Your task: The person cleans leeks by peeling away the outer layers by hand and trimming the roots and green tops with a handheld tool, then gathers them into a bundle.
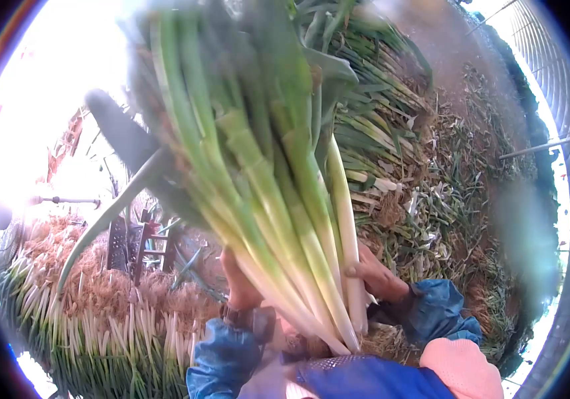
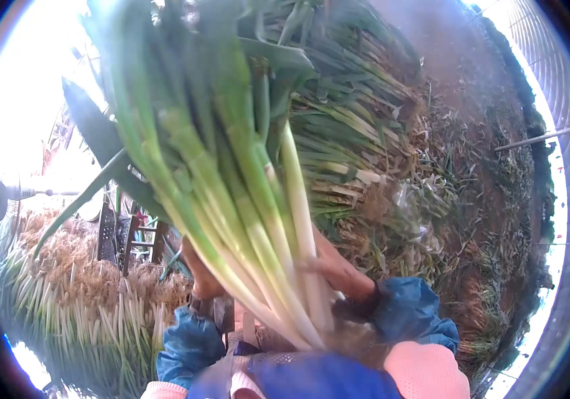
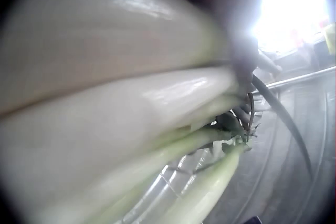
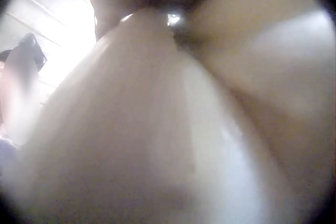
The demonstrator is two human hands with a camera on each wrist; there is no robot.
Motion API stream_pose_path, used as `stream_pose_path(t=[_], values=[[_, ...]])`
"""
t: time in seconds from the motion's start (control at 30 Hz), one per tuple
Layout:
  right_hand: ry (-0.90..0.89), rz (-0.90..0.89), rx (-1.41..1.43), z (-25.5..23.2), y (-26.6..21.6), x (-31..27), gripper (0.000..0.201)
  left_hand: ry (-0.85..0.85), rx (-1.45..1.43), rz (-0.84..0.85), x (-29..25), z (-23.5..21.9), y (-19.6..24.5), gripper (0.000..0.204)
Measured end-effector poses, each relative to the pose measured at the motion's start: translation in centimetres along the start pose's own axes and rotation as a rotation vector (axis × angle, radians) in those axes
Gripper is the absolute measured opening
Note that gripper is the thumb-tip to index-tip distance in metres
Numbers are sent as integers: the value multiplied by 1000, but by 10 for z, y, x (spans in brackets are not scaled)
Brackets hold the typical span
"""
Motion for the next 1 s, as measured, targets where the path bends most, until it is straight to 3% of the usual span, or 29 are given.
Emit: stream_pose_path(t=[0.03, 0.1, 0.2, 0.27, 0.33, 0.4, 0.53, 0.6, 0.67, 0.7, 0.73, 0.77, 0.83, 0.87, 0.9, 0.93, 0.97, 1.0], values=[[12, 21, 49, -12, 10, 4, 84, -67, -83, -6, 12, 20, 3, 60], [59, 68, 168, -35, 33, 11, 72, -168, -314, -245, 25, 30, -35, 62], [180, 193, 353, -78, 84, 16, 56, -23, -571, -499, 32, 34, -101, 61], [243, 324, 476, -96, 109, 19, 53, 15, -515, -488, 34, 36, -118, 61], [212, 235, 486, -104, 117, 18, 50, 16, -557, -512, 38, 34, -129, 61], [115, 143, 508, -106, 100, 24, 47, -85, -586, -534, 42, 36, -124, 60], [118, 186, 269, -148, 126, 48, 52, -32, -301, -498, 52, 25, -146, 64], [142, 107, 103, -155, 134, 29, 64, 15, -270, -562, 32, 15, -170, 67], [100, 179, 120, -127, 92, 3, 84, 13, -445, -429, -7, 21, -180, 63], [-125, 130, 201, -123, 86, 6, 86, 31, -469, -393, -15, 31, -171, 61], [39, 331, -112, -141, 93, 19, 72, 70, -508, -355, -24, 44, -169, 59], [221, 481, 24, -147, 93, 15, 63, -5, -524, -171, -40, 39, -194, 59], [335, 477, 172, -170, 124, 11, 46, -5, -531, -270, -56, 36, -227, 58], [253, 306, 208, -206, 160, 22, 38, 51, -557, -539, -41, 35, -232, 57], [230, 284, 98, -151, 116, 24, 36, 16, -608, -492, -42, 40, -219, 58], [271, 291, 130, -170, 133, 14, 33, -32, -654, -449, -45, 44, -207, 59], [202, 295, -61, -172, 135, 13, 45, -4, -656, -385, -47, 42, -198, 62], [139, 255, -226, -157, 125, 15, 43, 19, -661, -323, -53, 41, -191, 64]])
Point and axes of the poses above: each hand's wrist, its own x-axis towards the middle knuckle, its own z-axis out of the palm, y = z × x, the point moved 6 cm from there along x, towards the middle knuckle, and after that the axes turned 9 degrees about x, right-handed, at the moved point
